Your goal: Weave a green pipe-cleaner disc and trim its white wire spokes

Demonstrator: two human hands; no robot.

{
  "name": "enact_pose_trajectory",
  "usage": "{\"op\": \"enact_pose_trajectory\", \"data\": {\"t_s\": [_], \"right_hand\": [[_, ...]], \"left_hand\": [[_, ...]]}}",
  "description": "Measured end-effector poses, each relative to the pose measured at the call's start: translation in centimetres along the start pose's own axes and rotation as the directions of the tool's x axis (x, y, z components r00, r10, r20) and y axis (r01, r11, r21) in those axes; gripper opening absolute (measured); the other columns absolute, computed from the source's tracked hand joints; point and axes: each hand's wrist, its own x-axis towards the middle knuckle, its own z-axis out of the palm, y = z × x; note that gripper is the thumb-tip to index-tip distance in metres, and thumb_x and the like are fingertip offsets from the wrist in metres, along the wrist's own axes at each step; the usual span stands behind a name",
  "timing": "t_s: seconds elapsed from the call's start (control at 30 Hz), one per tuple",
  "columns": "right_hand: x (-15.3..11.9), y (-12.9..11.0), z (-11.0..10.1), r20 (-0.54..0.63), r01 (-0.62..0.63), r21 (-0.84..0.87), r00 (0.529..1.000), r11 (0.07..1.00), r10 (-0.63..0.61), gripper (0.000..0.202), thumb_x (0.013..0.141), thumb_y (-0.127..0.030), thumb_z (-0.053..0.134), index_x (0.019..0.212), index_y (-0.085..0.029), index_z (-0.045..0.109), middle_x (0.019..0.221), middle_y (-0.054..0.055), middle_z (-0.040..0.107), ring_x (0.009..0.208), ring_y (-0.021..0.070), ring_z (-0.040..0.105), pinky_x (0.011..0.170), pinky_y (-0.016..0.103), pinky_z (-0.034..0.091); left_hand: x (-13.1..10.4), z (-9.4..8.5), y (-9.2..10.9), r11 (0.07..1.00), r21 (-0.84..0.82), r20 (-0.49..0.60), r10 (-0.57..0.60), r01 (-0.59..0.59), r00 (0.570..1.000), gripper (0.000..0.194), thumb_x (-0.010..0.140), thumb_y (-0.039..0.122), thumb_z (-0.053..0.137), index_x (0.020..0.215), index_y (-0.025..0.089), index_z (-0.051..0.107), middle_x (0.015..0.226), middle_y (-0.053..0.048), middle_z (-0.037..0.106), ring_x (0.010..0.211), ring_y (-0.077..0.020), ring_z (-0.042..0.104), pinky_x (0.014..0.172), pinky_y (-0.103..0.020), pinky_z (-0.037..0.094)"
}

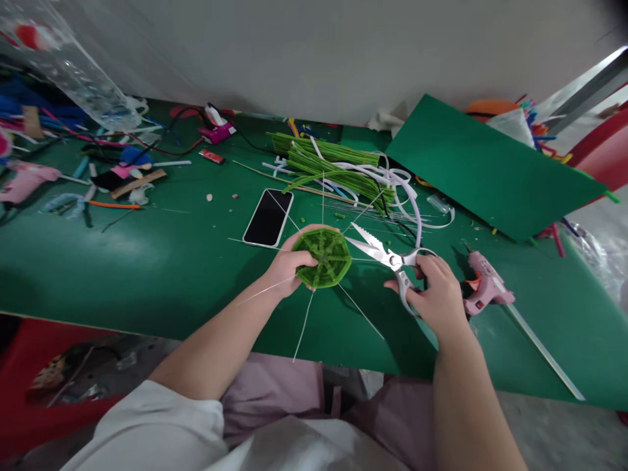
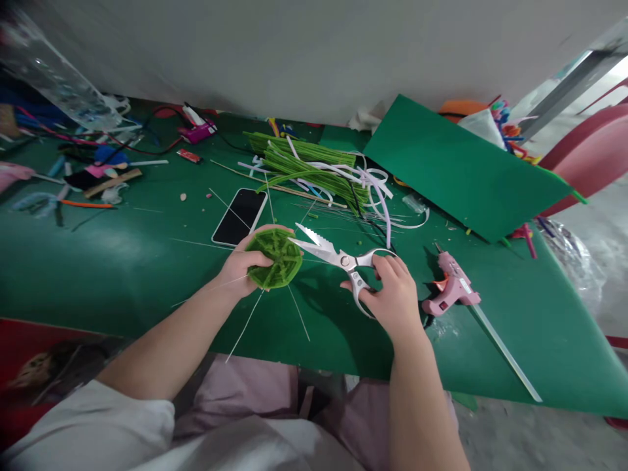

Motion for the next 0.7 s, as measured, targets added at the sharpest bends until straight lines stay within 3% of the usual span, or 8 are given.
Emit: {"op": "enact_pose_trajectory", "data": {"t_s": [0.17, 0.3, 0.5, 0.7], "right_hand": [[-0.4, 0.0, 0.2, 0.005, -0.062, 0.018, 0.998, 0.998, 0.062, 0.02, 0.067, -0.034, 0.065, 0.074, -0.017, 0.057, 0.059, -0.001, 0.049, 0.053, 0.0125, 0.044, 0.05, 0.024, 0.035], [-0.38, -0.05, 0.4, -0.02, -0.038, -0.044, 0.999, 0.998, 0.038, 0.014, 0.066, -0.03, 0.064, 0.068, -0.017, 0.058, 0.054, -0.002, 0.047, 0.051, 0.0118, 0.044, 0.048, 0.023, 0.034], [-0.3, -0.14, 0.3, -0.075, -0.026, -0.097, 0.997, 0.995, 0.019, 0.014, 0.065, -0.028, 0.065, 0.071, -0.017, 0.059, 0.06, 0.0, 0.055, 0.057, 0.0137, 0.05, 0.052, 0.023, 0.037], [-0.28, -0.33, 0.17, -0.08, -0.019, -0.129, 0.997, 0.991, 0.009, 0.009, 0.066, -0.025, 0.062, 0.067, -0.018, 0.058, 0.056, -0.001, 0.051, 0.055, 0.0128, 0.047, 0.051, 0.023, 0.035]], "left_hand": [[-0.04, 0.25, 0.41, 0.999, -0.014, -0.042, 0.028, -0.029, 0.999, 0.064, 0.06, 0.009, 0.048, 0.123, 0.02, 0.046, 0.096, -0.009, 0.063, 0.044, -0.0118, 0.055, 0.027, -0.02, 0.04], [-0.09, 0.29, 0.44, 0.999, -0.029, -0.032, 0.019, -0.02, 0.999, 0.066, 0.059, 0.008, 0.049, 0.124, 0.02, 0.045, 0.097, -0.01, 0.063, 0.047, -0.0131, 0.057, 0.027, -0.019, 0.04], [-0.18, 0.45, 0.62, 0.999, -0.035, -0.061, 0.009, -0.011, 0.998, 0.069, 0.058, 0.008, 0.05, 0.126, 0.02, 0.043, 0.097, -0.01, 0.063, 0.047, -0.0138, 0.058, 0.026, -0.019, 0.04], [-0.04, 0.41, 0.83, 0.999, -0.042, -0.075, 0.019, -0.022, 0.997, 0.065, 0.058, 0.008, 0.049, 0.122, 0.018, 0.046, 0.094, -0.01, 0.062, 0.044, -0.0136, 0.057, 0.023, -0.02, 0.04]]}}
